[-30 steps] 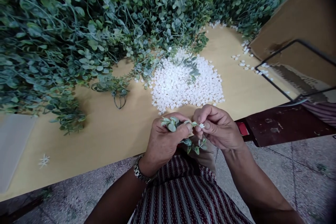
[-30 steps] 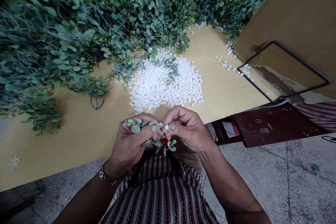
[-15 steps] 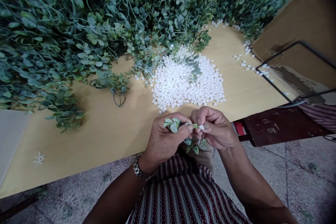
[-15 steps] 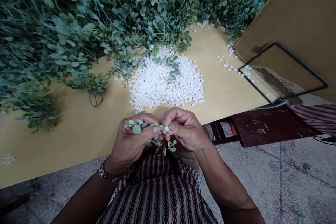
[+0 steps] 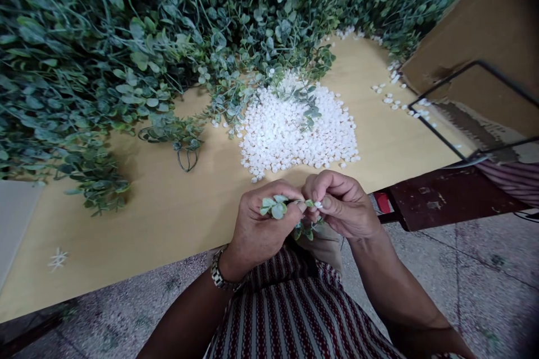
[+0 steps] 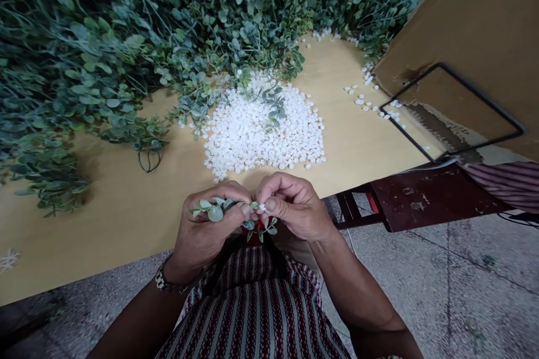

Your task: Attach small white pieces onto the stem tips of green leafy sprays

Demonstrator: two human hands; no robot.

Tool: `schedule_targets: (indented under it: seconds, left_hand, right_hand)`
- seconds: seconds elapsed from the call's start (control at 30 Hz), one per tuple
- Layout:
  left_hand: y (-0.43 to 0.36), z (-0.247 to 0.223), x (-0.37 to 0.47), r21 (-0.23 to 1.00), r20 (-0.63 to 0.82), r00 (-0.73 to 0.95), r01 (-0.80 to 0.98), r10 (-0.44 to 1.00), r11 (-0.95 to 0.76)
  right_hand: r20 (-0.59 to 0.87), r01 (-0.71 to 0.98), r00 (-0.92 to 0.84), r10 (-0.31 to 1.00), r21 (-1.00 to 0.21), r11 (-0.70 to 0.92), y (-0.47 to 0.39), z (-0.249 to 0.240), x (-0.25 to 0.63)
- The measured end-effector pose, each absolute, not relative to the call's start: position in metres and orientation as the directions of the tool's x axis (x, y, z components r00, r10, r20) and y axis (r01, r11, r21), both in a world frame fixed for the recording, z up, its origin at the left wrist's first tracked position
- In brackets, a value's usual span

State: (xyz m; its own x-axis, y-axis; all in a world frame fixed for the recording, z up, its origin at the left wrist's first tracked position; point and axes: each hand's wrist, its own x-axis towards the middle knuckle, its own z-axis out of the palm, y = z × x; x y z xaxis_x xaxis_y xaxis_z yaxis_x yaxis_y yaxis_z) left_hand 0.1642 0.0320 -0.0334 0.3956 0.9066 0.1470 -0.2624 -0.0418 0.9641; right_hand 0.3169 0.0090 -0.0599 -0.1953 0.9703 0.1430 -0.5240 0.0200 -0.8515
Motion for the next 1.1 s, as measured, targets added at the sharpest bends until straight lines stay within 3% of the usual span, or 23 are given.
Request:
schedule_targets:
  seconds: [0.3,0.73,1.1]
  left_hand:
    - [0.0324,-0.0416,0.1615,0.952,0.301,0.384,-0.172,0.873,-0.253]
    - [0.032,-0.0412,0.1592,0.969,0.203,0.422,-0.219,0.884,-0.117]
    - [0.031,-0.0417,0.1603,0.966,0.233,0.389,-0.198,0.891,-0.166]
  right_hand:
    - [0.167,-0.4,-0.154,0.974,-0.912,0.093,0.0053,-0.0655,0.317]
    - [0.189,-0.499,-0.218,0.958,-0.864,0.057,0.0074,-0.0658,0.3175]
    - [0.204,-0.542,-0.21,0.956,-0.838,0.06,0.0075,-0.0671,0.316]
